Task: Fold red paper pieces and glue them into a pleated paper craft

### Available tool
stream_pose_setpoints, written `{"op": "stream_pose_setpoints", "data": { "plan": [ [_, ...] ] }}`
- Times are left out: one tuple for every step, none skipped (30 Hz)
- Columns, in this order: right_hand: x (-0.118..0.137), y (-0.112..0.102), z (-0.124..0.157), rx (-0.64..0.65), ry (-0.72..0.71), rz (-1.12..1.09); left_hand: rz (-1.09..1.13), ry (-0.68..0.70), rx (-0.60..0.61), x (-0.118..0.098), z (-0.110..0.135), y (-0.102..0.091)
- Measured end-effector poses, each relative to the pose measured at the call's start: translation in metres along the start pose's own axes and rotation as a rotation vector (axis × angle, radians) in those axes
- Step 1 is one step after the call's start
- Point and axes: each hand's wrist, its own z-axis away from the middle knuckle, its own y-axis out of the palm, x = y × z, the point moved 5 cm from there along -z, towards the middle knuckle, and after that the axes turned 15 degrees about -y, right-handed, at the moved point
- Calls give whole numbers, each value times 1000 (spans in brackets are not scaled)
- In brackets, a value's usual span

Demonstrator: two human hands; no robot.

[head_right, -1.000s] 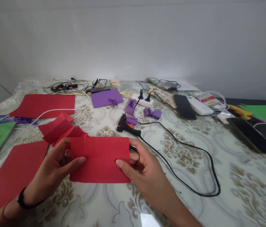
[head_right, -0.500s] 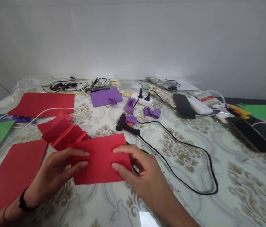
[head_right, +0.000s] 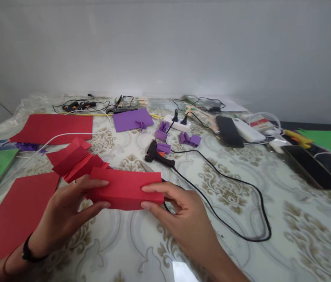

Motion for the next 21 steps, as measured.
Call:
{"op": "stream_pose_setpoints", "data": {
  "plan": [
    [1,0,0,-3,-1,13,-47,25,-31,-2,0,-1],
    [2,0,-1,-5,-4,25,-71,50,-55,-4,-1,-1],
    [3,0,-1,-8,-14,33,-76,78,-73,-6,-1,-2],
    [4,0,-2,-11,-34,37,-68,115,-89,-8,-2,-3],
    [6,-1,-3,-20,-65,36,-58,151,-104,-9,-2,-4],
    [7,-1,-5,-32,-105,36,-51,181,-116,-10,-2,-5],
    [9,-2,-7,-49,-150,41,-49,201,-124,-11,-1,-6],
    [11,-4,-8,-63,-191,55,-49,207,-116,-11,-1,-7],
    [12,-5,-10,-65,-219,76,-45,201,-85,-10,-1,-6],
    [13,-5,-12,-50,-231,97,-34,184,-39,-9,-2,-5],
    [14,-5,-14,-12,-225,110,-21,152,16,-8,-2,-4],
    [14,-3,-15,50,-204,111,-4,117,64,-7,-1,-2],
    [14,1,-16,126,-172,102,12,77,105,-6,-1,0],
    [14,5,-15,202,-134,89,22,38,139,-4,-1,3],
    [14,9,-14,267,-95,76,27,7,161,-3,0,6],
    [14,14,-13,314,-60,67,24,-17,177,-2,1,9],
    [15,17,-11,343,-31,63,14,-35,193,-1,2,12],
    [15,21,-9,357,-14,62,0,-48,209,0,3,16],
    [16,25,-7,361,-6,62,-16,-54,229,1,4,20],
    [17,28,-6,361,-6,56,-29,-49,249,1,5,23],
    [18,31,-5,360,-8,49,-41,-41,274,1,7,27]
  ]
}}
